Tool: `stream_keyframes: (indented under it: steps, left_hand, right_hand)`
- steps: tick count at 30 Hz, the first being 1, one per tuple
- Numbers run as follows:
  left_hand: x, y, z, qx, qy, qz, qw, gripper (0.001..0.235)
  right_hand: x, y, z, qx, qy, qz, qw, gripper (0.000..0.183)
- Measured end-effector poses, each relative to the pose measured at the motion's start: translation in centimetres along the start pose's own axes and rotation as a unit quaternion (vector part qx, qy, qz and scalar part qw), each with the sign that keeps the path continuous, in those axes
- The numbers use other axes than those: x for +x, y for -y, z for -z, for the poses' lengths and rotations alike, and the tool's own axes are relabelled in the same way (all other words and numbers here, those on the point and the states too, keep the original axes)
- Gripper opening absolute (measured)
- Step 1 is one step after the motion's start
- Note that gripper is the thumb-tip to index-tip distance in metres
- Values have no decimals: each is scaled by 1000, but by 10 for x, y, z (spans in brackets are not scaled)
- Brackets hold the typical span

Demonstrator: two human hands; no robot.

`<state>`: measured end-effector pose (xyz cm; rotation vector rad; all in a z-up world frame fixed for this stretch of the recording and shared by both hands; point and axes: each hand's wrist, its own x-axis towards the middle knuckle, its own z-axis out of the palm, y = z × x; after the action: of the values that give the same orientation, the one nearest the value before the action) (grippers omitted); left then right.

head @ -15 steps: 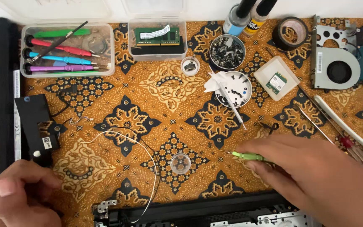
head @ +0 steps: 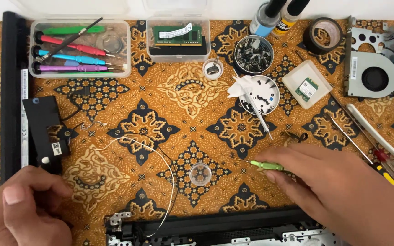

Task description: The person disassembles a laptop on a workbench, using a green-handled screwdriver to remove screws from the chassis and prying at the frame. They handle the laptop base, reposition it, and work on internal cables and components along the top edge.

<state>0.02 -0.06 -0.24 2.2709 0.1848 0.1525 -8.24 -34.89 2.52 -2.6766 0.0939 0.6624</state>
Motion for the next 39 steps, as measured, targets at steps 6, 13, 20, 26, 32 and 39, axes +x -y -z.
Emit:
stream_keyframes:
  steps: [6,13,20,26,32,39]
  left_hand:
    - [0,-11,2,15,-5,-38,999,68]
    - [-4,-11,15,15,79,-182,980,38]
    - [-36,-44,7,-64,115,-449,883,27]
    - [-40,-46,11,-110,129,-465,869,20]
    - [-38,-43,12,-88,99,-493,860,19]
    - [-36,-37,11,-63,103,-535,836,16]
  right_hand:
    - [-9,0,3,38,-62,75,995,39]
    - [-31,33,21,55,-137,149,978,36]
    - [-49,34,10,15,-86,215,973,46]
    - [-49,29,2,-1,-13,350,937,65]
    - [-43,29,-2,-23,-7,408,913,65]
    - [-45,13,-11,-59,23,419,906,67]
